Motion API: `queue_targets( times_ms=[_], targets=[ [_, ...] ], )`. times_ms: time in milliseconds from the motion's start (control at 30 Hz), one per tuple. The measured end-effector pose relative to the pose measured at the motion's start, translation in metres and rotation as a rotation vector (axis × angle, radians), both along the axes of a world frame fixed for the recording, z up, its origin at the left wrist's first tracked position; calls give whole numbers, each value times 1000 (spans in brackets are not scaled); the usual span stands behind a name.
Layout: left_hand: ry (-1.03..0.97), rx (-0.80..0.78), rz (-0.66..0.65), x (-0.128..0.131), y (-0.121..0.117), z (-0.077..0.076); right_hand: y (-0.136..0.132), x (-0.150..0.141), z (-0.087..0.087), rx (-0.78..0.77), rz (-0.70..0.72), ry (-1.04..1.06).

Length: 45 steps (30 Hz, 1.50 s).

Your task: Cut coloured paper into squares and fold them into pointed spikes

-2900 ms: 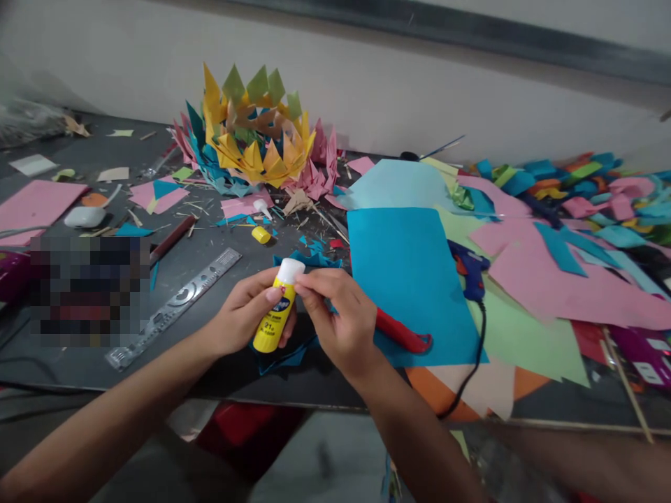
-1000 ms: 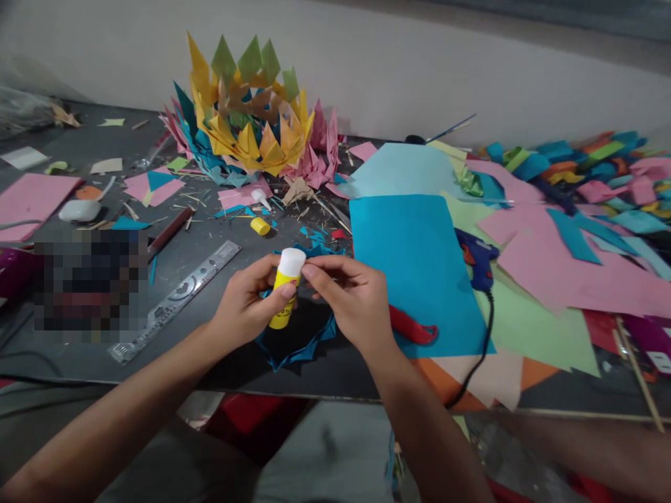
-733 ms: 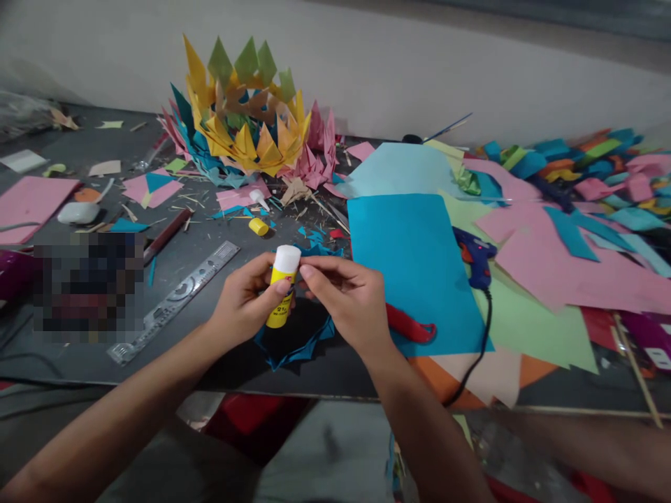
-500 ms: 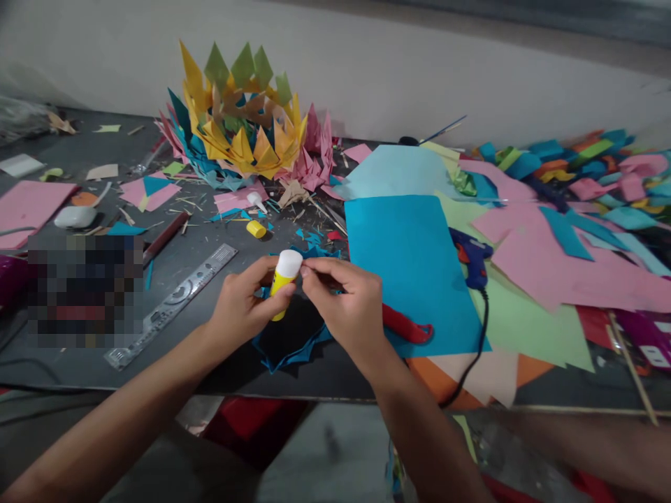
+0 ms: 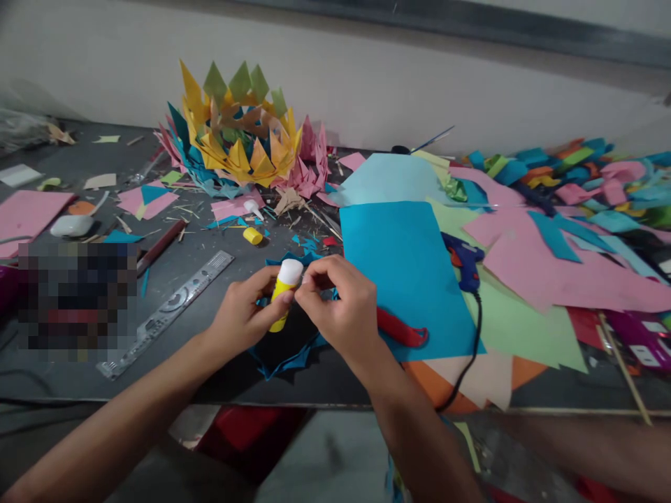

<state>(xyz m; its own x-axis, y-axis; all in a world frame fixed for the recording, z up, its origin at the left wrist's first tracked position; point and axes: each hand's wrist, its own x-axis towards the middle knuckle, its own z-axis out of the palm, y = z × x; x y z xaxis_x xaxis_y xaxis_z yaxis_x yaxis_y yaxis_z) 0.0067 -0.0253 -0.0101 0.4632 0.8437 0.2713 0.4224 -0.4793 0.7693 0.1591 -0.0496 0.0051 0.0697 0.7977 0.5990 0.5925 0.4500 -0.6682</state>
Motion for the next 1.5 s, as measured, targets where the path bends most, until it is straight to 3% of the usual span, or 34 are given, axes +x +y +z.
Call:
queue_targets(
  times_ms=[167, 433, 600, 900, 1300, 1500],
  targets=[
    [-98, -107, -31, 1, 1, 2, 1, 1, 0, -8, 14, 55],
    [-411, -572, -174, 0, -2, 6, 1, 0, 1, -107, 67, 210],
    [-514, -705, -188, 1, -2, 9, 1, 1, -2, -161, 88, 287],
    [-519, -662, -163, 0, 1, 10, 0, 0, -2, -191, 104, 321],
    [-295, -432, -96, -2, -1, 6, 0, -1, 2, -82, 13, 89],
    [-279, -422, -102, -1, -1, 8, 0, 0, 1, -63, -9, 81]
  ],
)
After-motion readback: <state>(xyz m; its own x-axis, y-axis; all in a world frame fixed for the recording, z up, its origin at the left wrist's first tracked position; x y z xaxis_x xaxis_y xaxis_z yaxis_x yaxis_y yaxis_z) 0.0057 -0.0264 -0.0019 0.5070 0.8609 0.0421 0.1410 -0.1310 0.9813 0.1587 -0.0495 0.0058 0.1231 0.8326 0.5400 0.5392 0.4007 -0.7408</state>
